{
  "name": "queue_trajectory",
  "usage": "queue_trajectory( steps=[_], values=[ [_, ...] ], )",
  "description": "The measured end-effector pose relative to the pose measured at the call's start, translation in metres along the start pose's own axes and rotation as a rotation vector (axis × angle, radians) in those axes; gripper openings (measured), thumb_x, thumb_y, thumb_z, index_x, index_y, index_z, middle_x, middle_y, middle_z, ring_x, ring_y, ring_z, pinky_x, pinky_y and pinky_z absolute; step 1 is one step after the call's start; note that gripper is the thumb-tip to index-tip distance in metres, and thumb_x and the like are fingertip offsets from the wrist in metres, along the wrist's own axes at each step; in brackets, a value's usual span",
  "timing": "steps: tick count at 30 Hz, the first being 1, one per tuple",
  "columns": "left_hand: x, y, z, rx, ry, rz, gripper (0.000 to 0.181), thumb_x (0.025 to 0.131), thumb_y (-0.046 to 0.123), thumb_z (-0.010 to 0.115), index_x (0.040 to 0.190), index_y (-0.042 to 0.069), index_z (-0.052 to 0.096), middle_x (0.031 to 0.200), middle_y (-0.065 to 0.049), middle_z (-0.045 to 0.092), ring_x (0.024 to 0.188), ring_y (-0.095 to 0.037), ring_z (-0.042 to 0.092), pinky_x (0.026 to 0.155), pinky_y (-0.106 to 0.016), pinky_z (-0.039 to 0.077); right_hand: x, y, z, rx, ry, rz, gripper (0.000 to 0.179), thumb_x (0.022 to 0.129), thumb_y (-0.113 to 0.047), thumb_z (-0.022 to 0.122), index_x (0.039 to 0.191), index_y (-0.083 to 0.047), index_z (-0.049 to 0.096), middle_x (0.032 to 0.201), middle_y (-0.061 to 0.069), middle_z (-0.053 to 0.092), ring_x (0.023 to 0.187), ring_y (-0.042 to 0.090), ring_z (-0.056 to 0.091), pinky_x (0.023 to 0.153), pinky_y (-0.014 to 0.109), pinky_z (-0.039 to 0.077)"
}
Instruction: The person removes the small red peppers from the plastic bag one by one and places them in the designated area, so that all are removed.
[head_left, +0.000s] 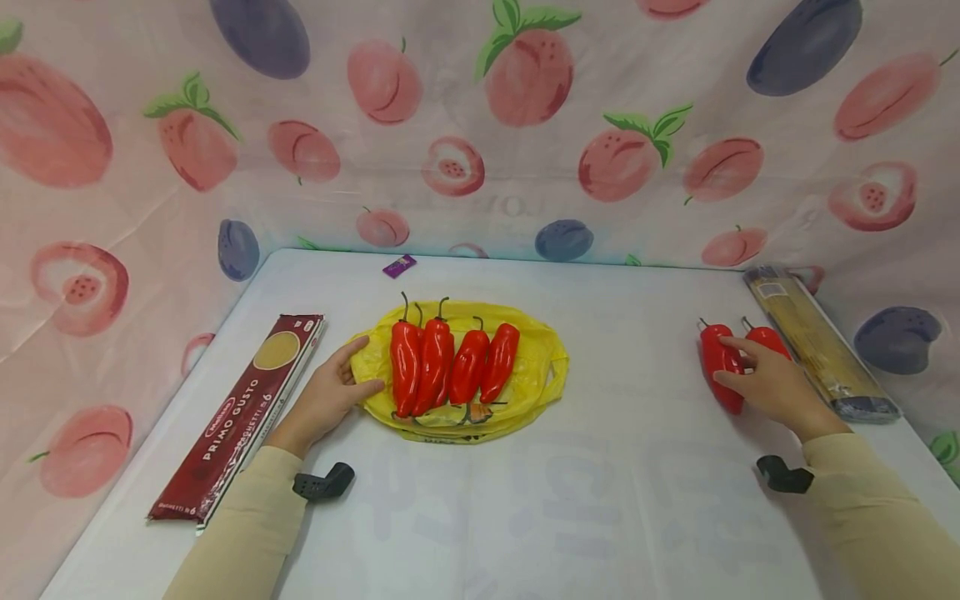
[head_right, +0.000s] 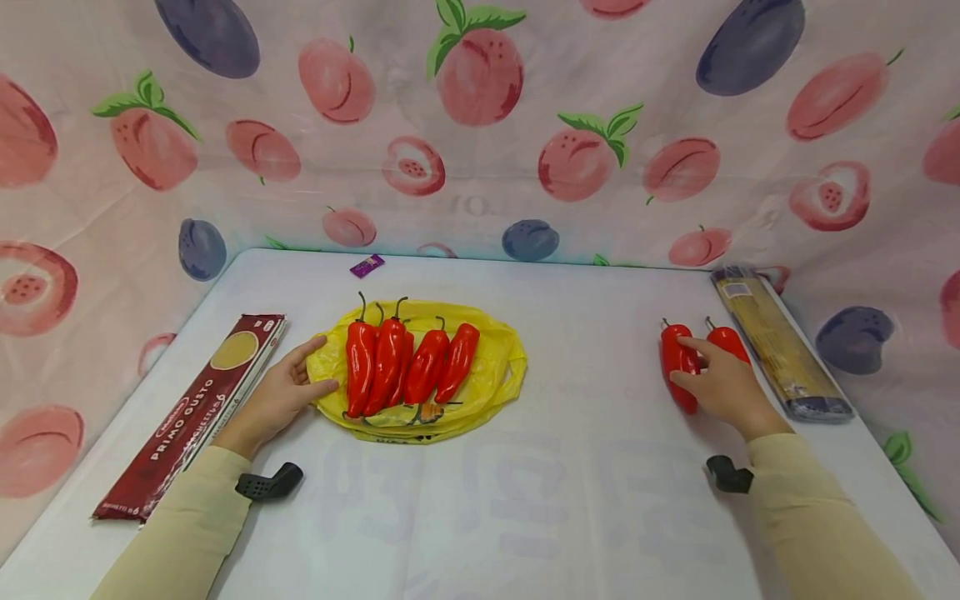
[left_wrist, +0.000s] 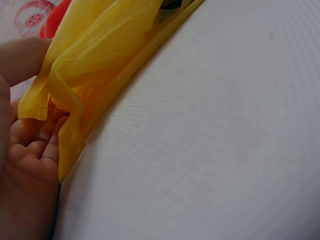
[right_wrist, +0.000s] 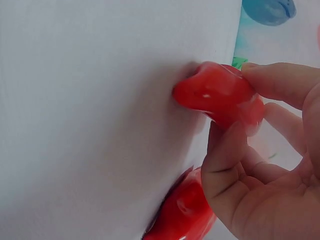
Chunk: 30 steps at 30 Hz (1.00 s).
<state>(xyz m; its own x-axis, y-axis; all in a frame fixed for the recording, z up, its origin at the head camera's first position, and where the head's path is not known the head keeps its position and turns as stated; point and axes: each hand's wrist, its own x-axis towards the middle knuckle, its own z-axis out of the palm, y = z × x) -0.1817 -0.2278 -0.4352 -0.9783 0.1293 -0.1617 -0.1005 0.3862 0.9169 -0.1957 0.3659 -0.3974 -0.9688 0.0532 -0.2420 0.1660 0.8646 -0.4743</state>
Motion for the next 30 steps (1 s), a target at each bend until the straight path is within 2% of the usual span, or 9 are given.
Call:
queue_trajectory(
  steps=[6,13,22,30],
  values=[
    [-0.0005,0.0002,0.0001,-0.003,0.0,0.0,0.085,0.092,0.024,0.074,0.16,0.016,0.024,0.158,-0.016,0.034,0.139,-0.032,0.042,0.11,-0.044,0.038,0.0001,0.0004,-0.0006,-0.017,0.012,0.001,0.081,0.093,-0.029,0.069,0.154,0.004,0.026,0.132,0.043,0.036,0.118,0.061,0.034,0.079,0.06,0.056],
    [-0.0005,-0.0002,0.0005,-0.007,0.001,-0.004,0.084,0.092,0.024,0.073,0.16,0.016,0.024,0.158,-0.016,0.035,0.139,-0.031,0.042,0.11,-0.044,0.039,0.0023,0.0033,-0.0007,-0.036,0.015,0.026,0.081,0.094,-0.03,0.068,0.155,0.002,0.025,0.133,0.043,0.035,0.118,0.06,0.033,0.081,0.064,0.054],
    [0.0002,0.0001,0.0012,-0.009,0.006,-0.027,0.085,0.091,0.024,0.074,0.16,0.017,0.024,0.159,-0.014,0.033,0.139,-0.031,0.041,0.11,-0.043,0.039,0.0061,0.0045,-0.0025,-0.034,-0.01,0.044,0.082,0.095,-0.029,0.068,0.156,0.0,0.022,0.135,0.044,0.033,0.119,0.061,0.03,0.081,0.063,0.054],
    [-0.0006,0.0015,0.001,0.004,0.002,-0.022,0.086,0.092,0.024,0.074,0.161,0.017,0.022,0.159,-0.015,0.033,0.139,-0.031,0.041,0.111,-0.044,0.039,0.0092,0.0052,-0.0052,-0.037,-0.037,0.063,0.086,0.093,-0.031,0.069,0.157,0.0,0.02,0.136,0.043,0.031,0.121,0.061,0.026,0.078,0.061,0.056]
  ],
)
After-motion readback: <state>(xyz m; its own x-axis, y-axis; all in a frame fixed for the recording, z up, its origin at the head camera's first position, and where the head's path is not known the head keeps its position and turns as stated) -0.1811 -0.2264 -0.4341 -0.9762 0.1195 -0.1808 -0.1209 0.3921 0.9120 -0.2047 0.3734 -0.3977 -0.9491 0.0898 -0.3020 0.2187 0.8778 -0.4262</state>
